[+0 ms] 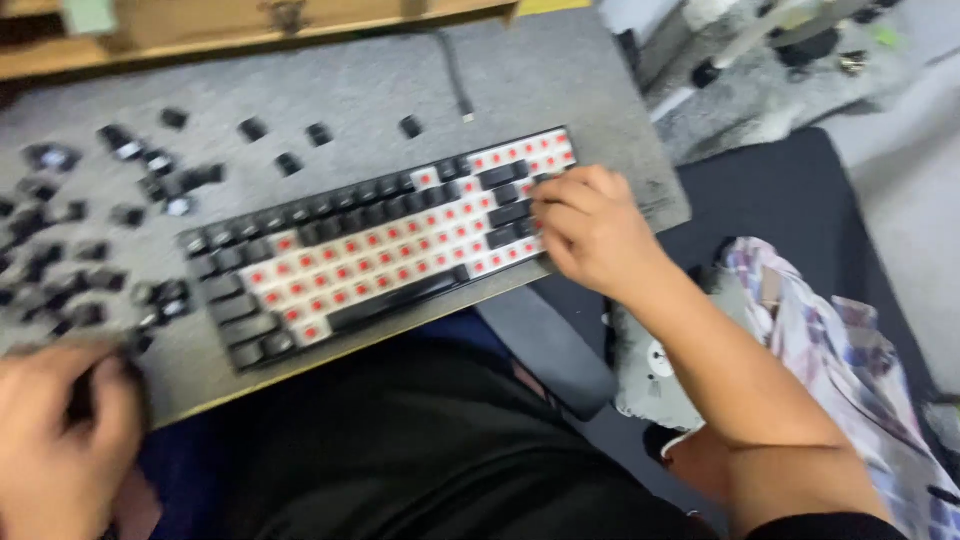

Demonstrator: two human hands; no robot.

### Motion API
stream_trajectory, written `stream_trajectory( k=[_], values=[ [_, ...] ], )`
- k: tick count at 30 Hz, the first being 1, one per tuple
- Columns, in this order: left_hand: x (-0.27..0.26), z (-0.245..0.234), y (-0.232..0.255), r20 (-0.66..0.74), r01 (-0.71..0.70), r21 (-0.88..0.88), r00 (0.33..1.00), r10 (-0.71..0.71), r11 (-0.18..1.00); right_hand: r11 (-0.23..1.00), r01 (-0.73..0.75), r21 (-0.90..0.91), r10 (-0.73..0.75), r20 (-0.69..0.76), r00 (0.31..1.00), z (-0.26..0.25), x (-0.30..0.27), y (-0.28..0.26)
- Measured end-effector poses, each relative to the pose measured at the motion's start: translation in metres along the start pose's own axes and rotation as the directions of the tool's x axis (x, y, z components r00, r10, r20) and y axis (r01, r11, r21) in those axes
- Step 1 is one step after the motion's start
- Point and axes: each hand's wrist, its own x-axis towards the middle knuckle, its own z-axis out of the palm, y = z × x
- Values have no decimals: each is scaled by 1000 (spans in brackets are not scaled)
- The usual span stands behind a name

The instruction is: The person is assembling a mechanical keyboard by placing keycaps onto the keyboard base. They pick up keycaps from a pile on the desk and insert them into the corresponding slots on the keyboard.

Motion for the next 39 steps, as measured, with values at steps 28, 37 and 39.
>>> stream_trajectory(
  k=[28, 37, 39],
  values=[
    [27, -32, 37, -278, -26, 37, 960, 35, 999, 922, -316, -223, 312, -57, 948, 17, -33, -24],
    [54, -12, 71, -121, -9, 292, 992, 47, 956, 909, -366, -200, 363, -52, 930, 18, -36, -33],
    [60, -6, 71, -73, 9, 337, 997, 16, 942, 901, -405, -158, 394, -96, 914, 17, -33, -36]
  ],
)
